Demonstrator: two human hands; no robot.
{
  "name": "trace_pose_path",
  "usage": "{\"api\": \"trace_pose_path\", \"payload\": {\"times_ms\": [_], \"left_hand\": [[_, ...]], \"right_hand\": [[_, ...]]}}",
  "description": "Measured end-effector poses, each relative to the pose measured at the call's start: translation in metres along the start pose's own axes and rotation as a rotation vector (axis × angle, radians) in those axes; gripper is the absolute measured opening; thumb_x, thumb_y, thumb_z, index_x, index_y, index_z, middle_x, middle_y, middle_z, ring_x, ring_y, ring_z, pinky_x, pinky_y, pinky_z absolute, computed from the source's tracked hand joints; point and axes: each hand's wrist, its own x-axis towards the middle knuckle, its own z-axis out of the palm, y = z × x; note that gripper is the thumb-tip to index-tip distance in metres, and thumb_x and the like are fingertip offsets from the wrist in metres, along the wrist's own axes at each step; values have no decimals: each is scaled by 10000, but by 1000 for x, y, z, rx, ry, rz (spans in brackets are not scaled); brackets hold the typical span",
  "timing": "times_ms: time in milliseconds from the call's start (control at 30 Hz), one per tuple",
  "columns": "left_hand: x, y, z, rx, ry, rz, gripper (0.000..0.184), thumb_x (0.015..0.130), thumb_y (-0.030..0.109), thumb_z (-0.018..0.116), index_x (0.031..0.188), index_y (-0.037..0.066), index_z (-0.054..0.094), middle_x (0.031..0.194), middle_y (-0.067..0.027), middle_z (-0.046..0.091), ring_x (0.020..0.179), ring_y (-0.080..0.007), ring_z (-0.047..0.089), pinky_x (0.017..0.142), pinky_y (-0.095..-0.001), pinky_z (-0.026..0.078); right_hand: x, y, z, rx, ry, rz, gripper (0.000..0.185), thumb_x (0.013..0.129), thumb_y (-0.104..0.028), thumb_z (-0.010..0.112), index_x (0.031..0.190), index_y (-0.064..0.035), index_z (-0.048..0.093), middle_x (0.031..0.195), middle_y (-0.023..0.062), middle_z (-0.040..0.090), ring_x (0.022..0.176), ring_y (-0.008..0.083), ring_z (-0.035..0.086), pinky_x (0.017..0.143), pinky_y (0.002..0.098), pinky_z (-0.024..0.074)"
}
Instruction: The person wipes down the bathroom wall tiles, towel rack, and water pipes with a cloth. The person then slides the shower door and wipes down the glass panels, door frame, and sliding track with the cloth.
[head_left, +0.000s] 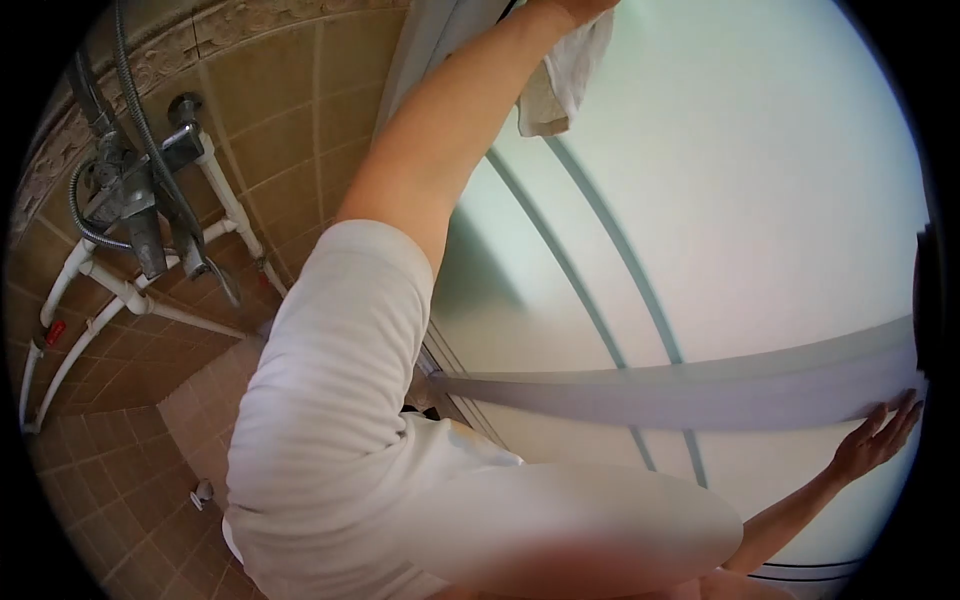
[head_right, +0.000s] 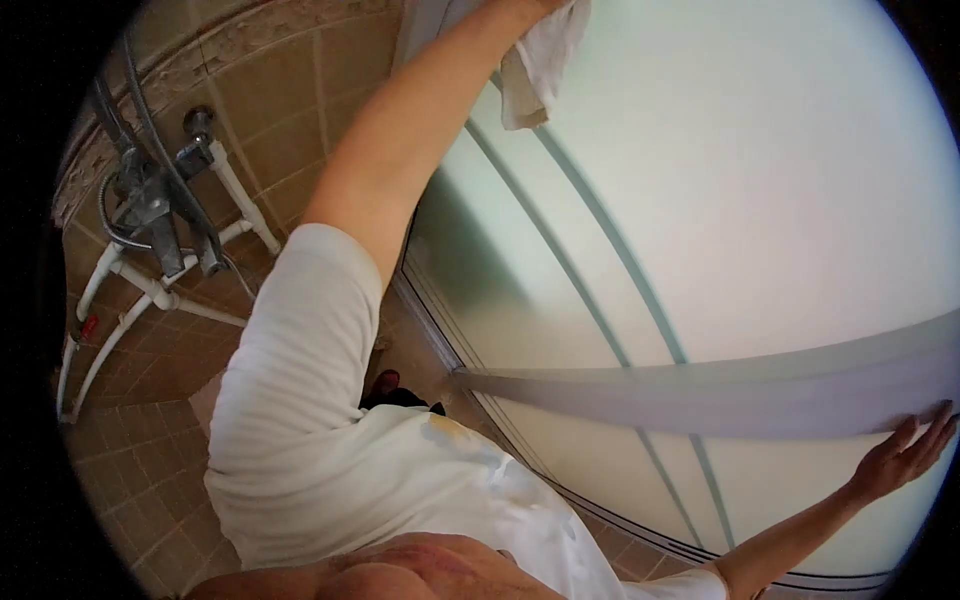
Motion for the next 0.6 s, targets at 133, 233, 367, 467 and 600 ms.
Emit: {"api": "trace_pose_path", "payload": {"times_ms": [133,233,367,467,600], "left_hand": [[-88,4,-26,89,4,-124,421,782,178,535,1180,41,514,1288,-236,417,1158,-403,409,970,-477,336],[-182,-1,-56,7,-167,-343,426,768,158,576,1181,82,505,1298,-204,390,1153,-407,382,959,-491,317],[-280,33,-103,111,-170,-573,436,789,153,549,1209,64,475,1335,-227,330,1197,-426,329,992,-508,269],[-270,41,-97,112,-146,-658,421,799,149,535,1204,46,478,1348,-227,317,1209,-418,321,1003,-500,259],[-155,67,-47,14,-17,-507,371,792,153,545,1146,41,530,1303,-204,399,1179,-386,371,988,-473,301]], "right_hand": [[-10,16,3,-32,-30,-37,508,950,-476,304,1315,-162,468,1360,113,434,1244,324,409,1019,479,345],[-14,10,4,23,-54,47,500,950,-468,318,1315,-159,467,1347,105,451,1229,328,423,1017,474,350],[-2,8,7,33,31,-17,497,943,-467,356,1291,-139,493,1326,147,463,1235,344,416,1027,478,340],[-18,27,14,-72,44,-34,484,938,-452,392,1259,-113,521,1289,160,496,1206,346,444,995,474,378],[-19,31,15,-9,-12,-34,495,929,-451,424,1226,-75,547,1228,142,554,1157,321,496,968,441,403]]}}
